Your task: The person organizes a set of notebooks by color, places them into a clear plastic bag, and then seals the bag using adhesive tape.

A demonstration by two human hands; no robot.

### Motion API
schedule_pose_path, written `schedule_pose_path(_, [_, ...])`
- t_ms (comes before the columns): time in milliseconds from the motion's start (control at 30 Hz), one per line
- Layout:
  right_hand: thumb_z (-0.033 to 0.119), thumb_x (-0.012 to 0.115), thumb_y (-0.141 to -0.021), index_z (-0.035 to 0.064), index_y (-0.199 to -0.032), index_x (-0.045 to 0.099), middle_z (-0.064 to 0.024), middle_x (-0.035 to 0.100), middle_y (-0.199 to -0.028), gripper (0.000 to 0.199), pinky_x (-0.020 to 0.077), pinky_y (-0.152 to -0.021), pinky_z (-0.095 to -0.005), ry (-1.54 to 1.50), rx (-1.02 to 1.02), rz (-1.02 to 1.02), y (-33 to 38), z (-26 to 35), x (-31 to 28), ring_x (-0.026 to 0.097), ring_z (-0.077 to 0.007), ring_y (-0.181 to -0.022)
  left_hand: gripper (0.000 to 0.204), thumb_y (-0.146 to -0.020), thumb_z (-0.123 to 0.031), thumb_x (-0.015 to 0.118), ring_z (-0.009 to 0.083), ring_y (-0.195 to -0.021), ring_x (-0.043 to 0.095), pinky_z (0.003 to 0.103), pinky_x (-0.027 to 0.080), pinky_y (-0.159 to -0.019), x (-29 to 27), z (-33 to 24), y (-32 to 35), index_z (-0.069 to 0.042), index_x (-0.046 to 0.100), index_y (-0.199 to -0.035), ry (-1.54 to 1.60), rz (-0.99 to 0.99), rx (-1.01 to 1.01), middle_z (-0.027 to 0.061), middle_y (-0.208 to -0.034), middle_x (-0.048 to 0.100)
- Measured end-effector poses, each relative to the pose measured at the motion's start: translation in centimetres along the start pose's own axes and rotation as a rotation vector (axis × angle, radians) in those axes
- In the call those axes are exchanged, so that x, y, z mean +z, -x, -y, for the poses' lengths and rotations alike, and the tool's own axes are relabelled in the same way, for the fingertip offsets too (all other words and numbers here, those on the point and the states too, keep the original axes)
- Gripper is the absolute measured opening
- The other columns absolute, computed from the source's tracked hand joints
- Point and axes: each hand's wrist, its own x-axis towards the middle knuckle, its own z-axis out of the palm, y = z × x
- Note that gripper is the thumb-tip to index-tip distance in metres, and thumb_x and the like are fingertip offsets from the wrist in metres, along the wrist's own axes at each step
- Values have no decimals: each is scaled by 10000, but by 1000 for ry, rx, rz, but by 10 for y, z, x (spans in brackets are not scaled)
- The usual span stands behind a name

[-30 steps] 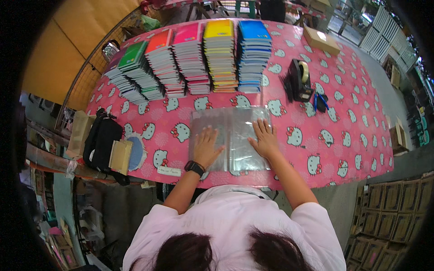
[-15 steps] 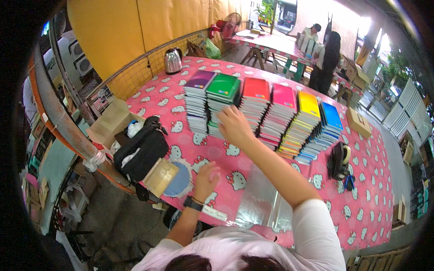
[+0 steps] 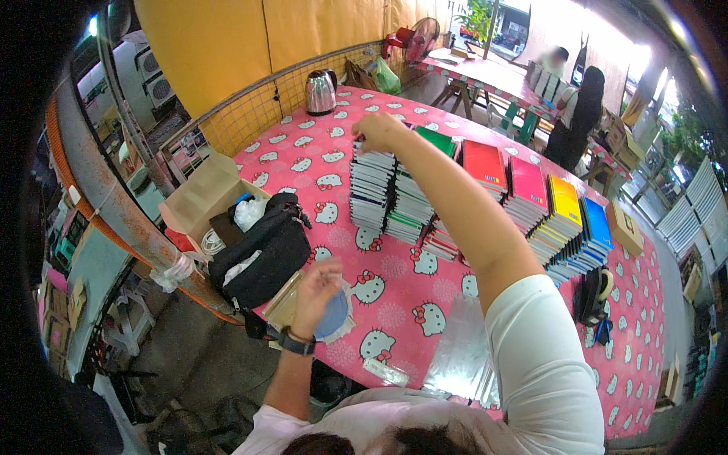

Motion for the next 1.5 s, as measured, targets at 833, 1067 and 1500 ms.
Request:
schedule_pose_path(833, [400, 728, -665, 81, -1130, 556, -183, 615, -1025, 590, 455, -849, -423, 15, 330, -115, 125, -24, 7, 584, -325, -976, 380, -733, -53, 709, 143, -866, 592, 291, 474, -781, 98, 115, 57, -13, 562, -1081, 484, 162, -728, 52, -981, 626])
schedule_pose_path(1067, [320, 584, -821, 58, -1040, 582, -195, 626, -905, 341, 478, -771, -443, 74, 349, -324, 145, -30, -15, 603, -366, -859, 279, -781, -55, 636, 126, -862, 573, 276, 455, -788, 100, 129, 53, 10, 569, -1044, 265, 334, -654, 54, -964, 624])
schedule_pose_path(1500, [273, 664, -770, 13, -1065, 588, -140, 596, -1067, 400, 420, -891, -387, -922, 412, 413, 287, 82, 188, 536, -298, -1026, 461, -912, -409, 480, 167, -977, 552, 323, 433, -869, 95, 113, 43, -34, 512, -1179, 684, 364, -898, 68, -1071, 581])
